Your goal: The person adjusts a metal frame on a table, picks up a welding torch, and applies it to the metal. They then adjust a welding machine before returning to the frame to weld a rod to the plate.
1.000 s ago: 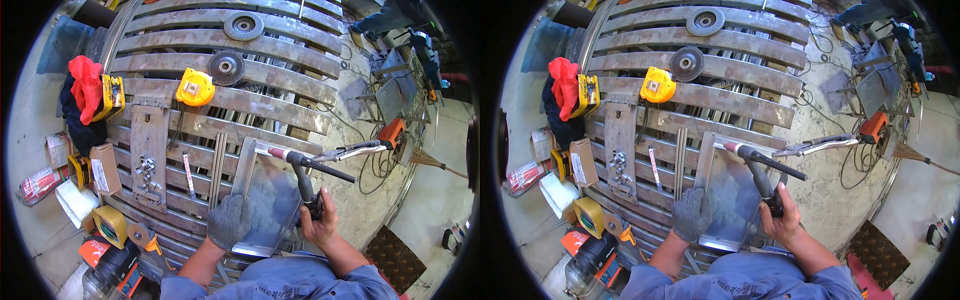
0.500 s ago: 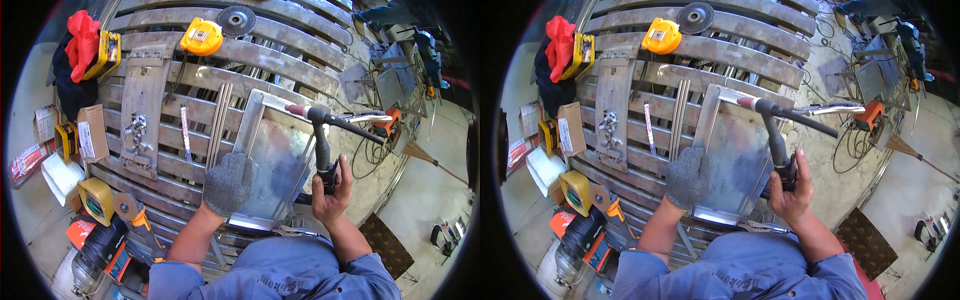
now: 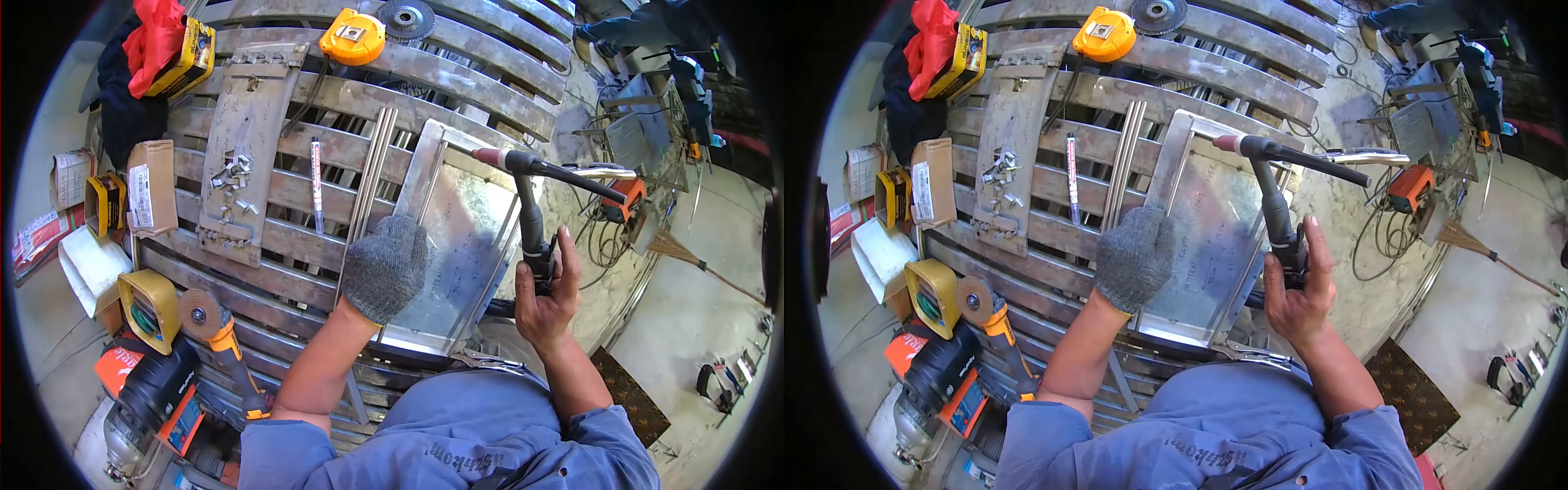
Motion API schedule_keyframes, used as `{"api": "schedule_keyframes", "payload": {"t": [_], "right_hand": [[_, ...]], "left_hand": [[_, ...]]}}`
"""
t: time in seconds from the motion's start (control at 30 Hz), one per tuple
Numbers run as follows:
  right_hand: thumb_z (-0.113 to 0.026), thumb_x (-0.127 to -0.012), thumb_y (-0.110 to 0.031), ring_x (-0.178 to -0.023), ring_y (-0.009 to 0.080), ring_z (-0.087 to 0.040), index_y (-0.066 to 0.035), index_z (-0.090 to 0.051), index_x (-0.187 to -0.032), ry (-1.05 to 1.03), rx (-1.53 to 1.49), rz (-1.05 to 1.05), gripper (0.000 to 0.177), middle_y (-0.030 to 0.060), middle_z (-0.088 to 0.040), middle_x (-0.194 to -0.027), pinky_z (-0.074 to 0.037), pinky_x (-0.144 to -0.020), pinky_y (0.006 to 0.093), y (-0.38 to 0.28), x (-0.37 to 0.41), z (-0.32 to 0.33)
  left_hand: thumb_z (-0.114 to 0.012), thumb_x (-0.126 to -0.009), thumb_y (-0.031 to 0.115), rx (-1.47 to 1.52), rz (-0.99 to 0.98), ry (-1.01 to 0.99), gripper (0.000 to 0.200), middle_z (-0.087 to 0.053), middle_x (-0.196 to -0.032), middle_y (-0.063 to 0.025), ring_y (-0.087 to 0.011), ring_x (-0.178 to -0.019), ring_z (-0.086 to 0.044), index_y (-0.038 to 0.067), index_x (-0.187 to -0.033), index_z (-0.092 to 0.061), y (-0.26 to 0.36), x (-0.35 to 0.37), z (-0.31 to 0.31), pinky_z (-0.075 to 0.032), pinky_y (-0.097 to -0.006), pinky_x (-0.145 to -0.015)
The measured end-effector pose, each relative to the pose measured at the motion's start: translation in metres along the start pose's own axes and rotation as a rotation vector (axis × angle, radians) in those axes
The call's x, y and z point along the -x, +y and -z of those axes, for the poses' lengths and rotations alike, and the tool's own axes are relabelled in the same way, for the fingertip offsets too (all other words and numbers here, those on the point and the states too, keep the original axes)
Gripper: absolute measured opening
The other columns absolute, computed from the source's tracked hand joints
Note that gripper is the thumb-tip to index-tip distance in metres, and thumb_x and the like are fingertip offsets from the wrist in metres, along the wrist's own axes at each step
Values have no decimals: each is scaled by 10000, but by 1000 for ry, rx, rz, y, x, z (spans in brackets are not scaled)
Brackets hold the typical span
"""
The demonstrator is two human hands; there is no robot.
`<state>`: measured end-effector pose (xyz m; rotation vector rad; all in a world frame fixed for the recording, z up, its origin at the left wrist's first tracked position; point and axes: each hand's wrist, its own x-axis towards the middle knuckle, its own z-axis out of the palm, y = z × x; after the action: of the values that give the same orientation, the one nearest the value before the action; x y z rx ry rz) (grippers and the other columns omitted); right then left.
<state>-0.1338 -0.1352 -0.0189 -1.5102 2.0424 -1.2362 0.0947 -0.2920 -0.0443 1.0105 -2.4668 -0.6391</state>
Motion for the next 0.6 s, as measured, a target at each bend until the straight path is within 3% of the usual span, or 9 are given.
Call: {"api": "schedule_keyframes", "payload": {"t": [0.27, 0.37, 0.4, 0.5, 0.53, 0.6], "right_hand": [[-803, -987, 5, -1228, 280, -752, 38, -442, -1650, -51, 71, -38, 756, 287, -635, -1539, -594, -1010, 345, -7, -14, -4], [-800, -988, 6, -1186, 250, -755, 29, -448, -1655, -55, -20, -157, 755, 267, -667, -1490, -599, -975, 330, -10, -15, -8], [-788, -1000, -1, -1056, 189, -750, 7, -429, -1671, -72, -24, -186, 761, 220, -732, -1335, -596, -866, 300, -13, -16, -8], [-766, -1015, -6, -889, 126, -706, -11, -390, -1690, -116, -142, -355, 772, 149, -762, -1130, -556, -754, 272, -14, -14, -8], [-748, -1024, -2, -792, 91, -653, -24, -361, -1695, -135, -209, -472, 775, 91, -745, -986, -515, -713, 257, -18, -16, -8], [-731, -1041, -22, -775, 88, -645, -27, -344, -1695, -139, -291, -570, 760, 80, -738, -957, -513, -714, 261, -17, -15, -6]], "left_hand": [[-671, -1012, 142, 32, 63, -11, 100, -620, -879, -140, -343, -775, -677, 60, -955, -663, 3, 0, 0, -564, -468, -643], [-702, -998, 88, 145, 95, 25, 67, -642, -826, -200, -439, -745, -681, 50, -967, -656, 4, -3, 1, -547, -521, -658], [-703, -994, 86, 142, 97, 18, 65, -643, -827, -199, -439, -750, -682, 49, -967, -657, 4, -3, 1, -548, -521, -661], [-703, -987, 82, 128, 90, -7, 60, -646, -830, -198, -440, -759, -684, 48, -968, -659, 3, -2, 1, -550, -521, -668], [-702, -988, 84, 118, 79, -16, 58, -647, -832, -199, -440, -760, -684, 48, -969, -660, 2, -2, 1, -551, -522, -669], [-696, -993, 89, 109, 74, -27, 55, -649, -835, -202, -441, -763, -684, 49, -973, -662, 3, -3, 3, -551, -526, -672]]}}
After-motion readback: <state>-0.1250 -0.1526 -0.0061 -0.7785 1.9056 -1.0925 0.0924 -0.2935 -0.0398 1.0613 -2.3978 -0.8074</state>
